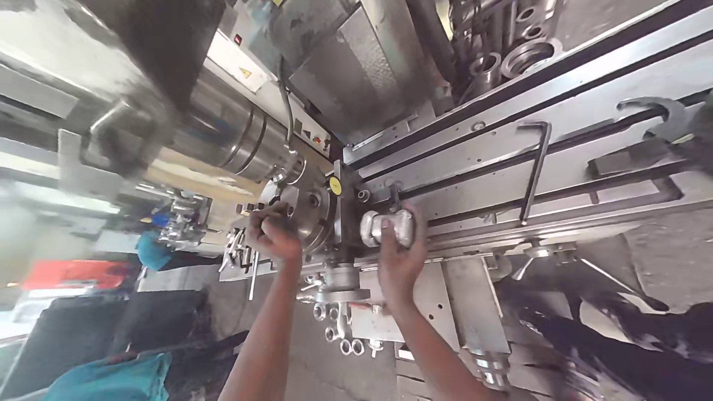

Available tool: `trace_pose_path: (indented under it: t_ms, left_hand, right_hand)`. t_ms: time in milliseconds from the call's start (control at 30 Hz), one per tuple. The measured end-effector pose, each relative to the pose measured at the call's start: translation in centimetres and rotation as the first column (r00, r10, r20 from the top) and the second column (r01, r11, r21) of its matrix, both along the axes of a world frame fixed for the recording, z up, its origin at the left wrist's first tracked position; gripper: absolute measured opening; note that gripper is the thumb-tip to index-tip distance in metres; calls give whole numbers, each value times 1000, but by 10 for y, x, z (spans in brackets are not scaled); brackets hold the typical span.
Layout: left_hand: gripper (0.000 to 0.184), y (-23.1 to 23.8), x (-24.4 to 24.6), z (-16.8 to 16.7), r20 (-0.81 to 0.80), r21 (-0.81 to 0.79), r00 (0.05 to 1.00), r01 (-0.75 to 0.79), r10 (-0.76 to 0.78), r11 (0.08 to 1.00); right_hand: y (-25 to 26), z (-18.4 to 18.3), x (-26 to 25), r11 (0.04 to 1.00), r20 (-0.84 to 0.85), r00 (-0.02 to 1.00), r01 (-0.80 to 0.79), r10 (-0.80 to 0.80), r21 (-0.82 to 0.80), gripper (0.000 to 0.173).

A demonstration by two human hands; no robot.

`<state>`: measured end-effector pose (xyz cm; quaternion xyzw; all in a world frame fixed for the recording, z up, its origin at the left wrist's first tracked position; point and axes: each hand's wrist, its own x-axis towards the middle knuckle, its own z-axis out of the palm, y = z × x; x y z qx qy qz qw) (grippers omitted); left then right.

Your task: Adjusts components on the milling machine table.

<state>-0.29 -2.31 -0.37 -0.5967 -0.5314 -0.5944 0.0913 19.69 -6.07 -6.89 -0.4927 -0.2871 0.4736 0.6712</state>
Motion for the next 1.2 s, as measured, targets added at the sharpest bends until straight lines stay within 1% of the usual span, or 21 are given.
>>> trace_pose_path:
  t_ms: [100,167,200,267,367,400,433,467,567,633,667,733,833,867,900,933,1000,1067,1100,1133,1200]
  left_hand:
    - [27,0,1,0,-11,14,1000,2,-1,1000]
    - [27,2,2,2,-10,20,1000,-2,2,1000]
    - [27,-1,3,1,-11,9,1000,-4,4,1000]
    - [28,1,3,3,-18,-1,1000,-17,16,1000]
    - [28,0,-1,1,-14,6,1000,-27,27,1000]
    - [28,1,-1,0,-16,13,999,-29,30,999]
    - [28,1,-1,0,-19,15,999,-35,36,999]
    - [28,1,0,0,-22,20,999,-40,41,999]
    - [29,1,0,0,-28,28,998,-50,50,998]
    - [28,1,0,1,-37,26,998,-57,58,998]
    - [28,-2,0,0,-41,11,998,-47,48,999]
    - [27,0,2,3,-26,4,999,-26,26,1000]
    - [27,0,1,1,-13,12,1000,-5,6,1000]
    - [27,0,0,0,-16,18,1000,1,0,1000]
    - [28,0,0,0,-19,22,1000,1,-1,1000]
    - [27,0,2,0,-19,19,1000,-8,9,1000]
    - [26,-1,4,2,-10,2,1000,-21,21,1000]
    - [26,-1,3,3,-10,-15,999,-35,35,999]
    - [26,-3,3,2,-20,-26,999,-49,49,998]
    - [27,-2,3,2,-30,-30,998,-59,58,998]
    - [26,-1,5,3,-22,-23,997,-71,71,997]
  right_hand:
    - [-6,1,-14,979,105,974,-193,200,-68,50]
    - [0,1,-6,952,113,946,-296,303,-76,50]
    - [-1,0,-2,946,98,942,-314,321,-78,51]
    - [2,1,4,964,45,964,-259,262,-57,50]
    - [0,4,9,999,-52,998,-40,39,-24,49]
    - [-1,6,8,1000,-64,998,15,-16,-21,49]
    - [-3,6,5,999,-47,998,34,-35,-17,50]
    - [-6,5,-2,1000,1,1000,6,-6,-17,50]
    - [-10,3,-13,980,130,971,-193,198,-49,50]
    - [-5,3,-4,957,143,946,-284,291,-66,50]
    - [-6,2,0,954,132,945,-291,298,-68,50]
    - [-1,1,6,970,75,967,-241,244,-45,49]
    - [-1,3,12,998,-27,999,-45,44,-41,48]
    - [-2,3,10,999,-29,999,16,-17,-40,48]
    - [-3,2,5,999,-9,999,37,-38,-38,49]
    - [-6,0,-2,999,37,999,8,-7,-32,49]
    - [-10,-1,-14,990,124,982,-138,142,-40,49]
    - [-5,0,-6,964,114,957,-262,267,-52,50]
    - [-5,0,-1,962,102,957,-267,271,-56,50]
    - [-4,0,4,973,84,970,-227,230,-49,50]
    - [-3,1,10,996,23,997,-79,79,-29,48]
